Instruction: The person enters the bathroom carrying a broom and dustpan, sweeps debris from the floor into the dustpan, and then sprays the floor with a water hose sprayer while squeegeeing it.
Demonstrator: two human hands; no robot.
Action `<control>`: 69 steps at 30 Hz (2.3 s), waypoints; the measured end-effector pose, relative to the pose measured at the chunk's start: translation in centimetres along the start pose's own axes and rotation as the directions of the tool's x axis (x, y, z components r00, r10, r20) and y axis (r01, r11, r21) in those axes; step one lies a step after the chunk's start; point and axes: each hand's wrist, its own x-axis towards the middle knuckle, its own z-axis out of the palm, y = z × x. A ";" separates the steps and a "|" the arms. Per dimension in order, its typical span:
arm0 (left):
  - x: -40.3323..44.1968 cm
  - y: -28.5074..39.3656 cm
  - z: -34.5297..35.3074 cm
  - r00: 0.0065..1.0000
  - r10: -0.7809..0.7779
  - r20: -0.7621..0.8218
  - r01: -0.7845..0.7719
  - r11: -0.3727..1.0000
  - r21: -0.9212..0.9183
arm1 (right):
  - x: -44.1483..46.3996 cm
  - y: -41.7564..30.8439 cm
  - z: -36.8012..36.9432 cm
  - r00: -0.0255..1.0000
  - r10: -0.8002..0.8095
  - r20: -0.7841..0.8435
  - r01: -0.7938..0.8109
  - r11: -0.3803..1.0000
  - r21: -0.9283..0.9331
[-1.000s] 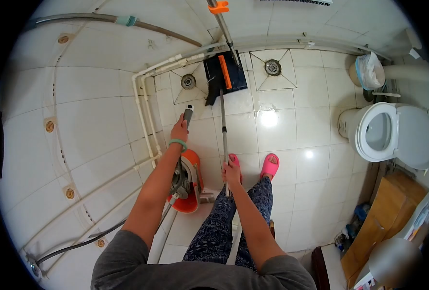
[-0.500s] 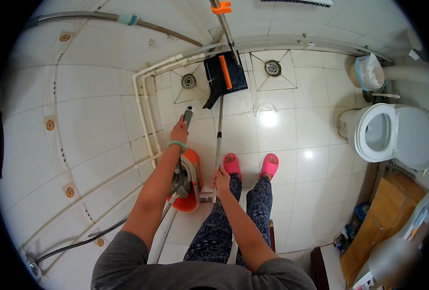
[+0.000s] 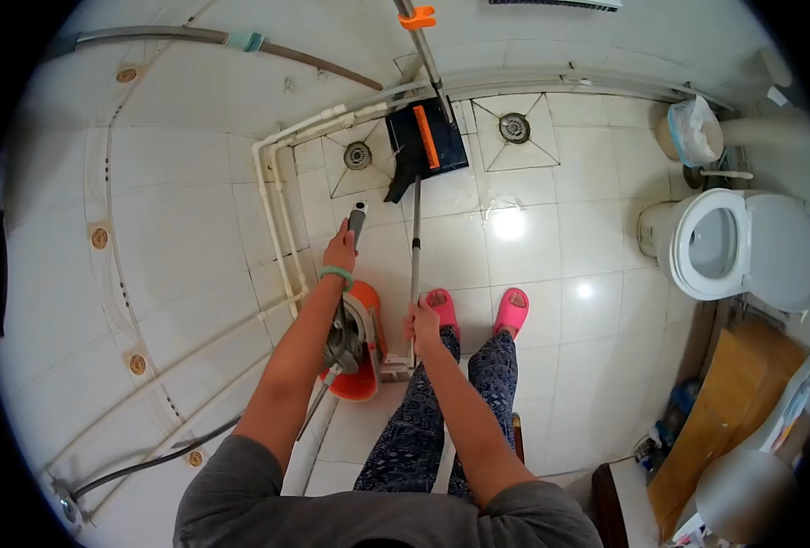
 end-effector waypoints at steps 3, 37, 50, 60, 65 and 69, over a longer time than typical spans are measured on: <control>0.0 0.3 -0.1 1.000 0.004 0.010 -0.003 0.999 -0.032 | 2.2 -3.7 3.0 0.997 -0.029 0.069 0.027 0.999 0.026; -0.2 0.5 -6.1 0.994 0.098 -0.043 -0.100 0.993 -0.056 | 4.2 -3.9 5.0 0.962 0.180 0.205 -0.236 0.925 0.298; -0.2 -1.3 -5.5 0.998 0.035 0.044 -0.032 0.997 -0.075 | 3.8 -1.9 4.9 0.981 0.129 0.145 -0.171 0.925 0.338; -2.2 -0.3 -5.3 0.998 0.018 0.062 -0.015 0.998 -0.061 | -0.9 1.4 4.9 0.997 0.036 0.068 -0.054 0.957 0.285; -2.0 -0.8 -4.7 0.995 0.070 0.069 -0.069 0.997 -0.016 | 0.1 5.5 8.6 0.989 0.003 0.149 -0.089 0.812 0.576; -2.4 -0.6 -5.5 0.994 0.075 0.074 -0.069 0.995 -0.071 | 3.9 4.8 7.5 0.966 0.079 0.248 -0.218 0.765 0.606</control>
